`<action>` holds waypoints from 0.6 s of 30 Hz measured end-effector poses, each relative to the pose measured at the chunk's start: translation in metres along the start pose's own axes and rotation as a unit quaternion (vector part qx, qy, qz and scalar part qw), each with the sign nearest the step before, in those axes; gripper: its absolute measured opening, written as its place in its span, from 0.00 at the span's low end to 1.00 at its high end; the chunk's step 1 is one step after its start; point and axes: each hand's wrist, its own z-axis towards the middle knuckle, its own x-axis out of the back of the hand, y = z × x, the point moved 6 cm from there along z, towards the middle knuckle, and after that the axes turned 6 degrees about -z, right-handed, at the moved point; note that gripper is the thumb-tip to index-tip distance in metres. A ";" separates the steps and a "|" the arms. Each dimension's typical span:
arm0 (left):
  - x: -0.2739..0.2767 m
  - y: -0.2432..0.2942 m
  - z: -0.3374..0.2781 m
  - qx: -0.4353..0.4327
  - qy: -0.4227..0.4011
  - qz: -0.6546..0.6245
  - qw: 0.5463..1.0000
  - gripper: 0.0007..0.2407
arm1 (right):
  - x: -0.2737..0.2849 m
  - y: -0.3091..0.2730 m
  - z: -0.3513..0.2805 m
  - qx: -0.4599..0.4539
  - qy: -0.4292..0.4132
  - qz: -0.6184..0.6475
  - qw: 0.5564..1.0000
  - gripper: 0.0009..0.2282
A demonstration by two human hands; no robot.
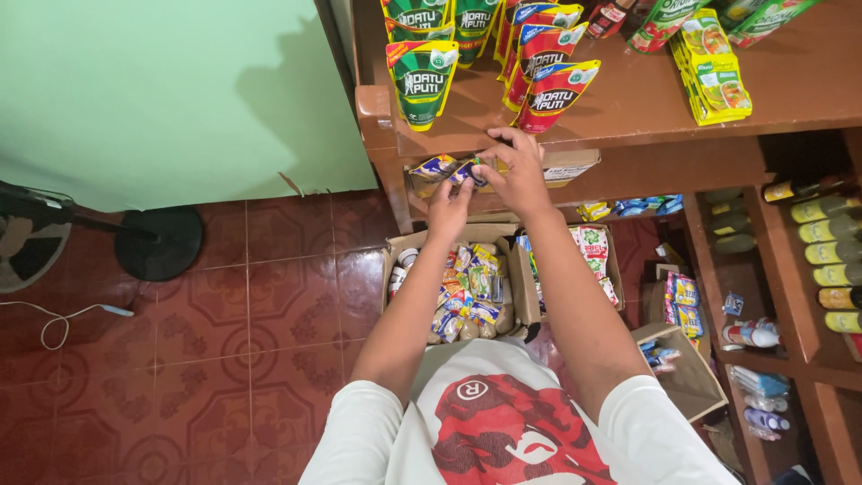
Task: Organizing and stocking various grocery products on wooden shelves and in storage boxes.
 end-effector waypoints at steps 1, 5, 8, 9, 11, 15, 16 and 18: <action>-0.001 0.000 0.002 -0.010 -0.006 -0.028 1.000 0.14 | 0.000 0.000 0.000 -0.001 0.002 0.001 1.000 0.11; -0.001 0.001 0.004 -0.027 -0.015 -0.046 0.998 0.13 | 0.001 -0.001 0.001 -0.005 0.006 -0.001 1.000 0.11; 0.003 0.008 0.000 -0.014 0.010 0.021 1.000 0.12 | 0.001 -0.002 0.001 -0.003 0.008 -0.001 1.000 0.11; 0.002 0.008 0.001 -0.013 0.009 0.021 1.000 0.12 | 0.001 -0.001 0.001 -0.004 0.008 -0.002 1.000 0.11; 0.002 0.006 0.002 -0.016 0.009 0.043 0.999 0.12 | 0.000 0.000 0.001 0.003 0.010 -0.005 1.000 0.10; 0.001 -0.002 0.005 -0.049 0.008 0.010 0.999 0.12 | 0.001 -0.002 0.001 0.002 0.010 -0.003 1.000 0.10; 0.001 0.000 0.005 -0.047 0.007 0.011 0.999 0.12 | 0.001 -0.002 0.001 0.000 0.010 -0.002 1.000 0.10; 0.000 0.005 0.003 -0.045 0.006 0.011 0.999 0.12 | 0.001 -0.001 0.001 -0.001 0.010 -0.002 1.000 0.10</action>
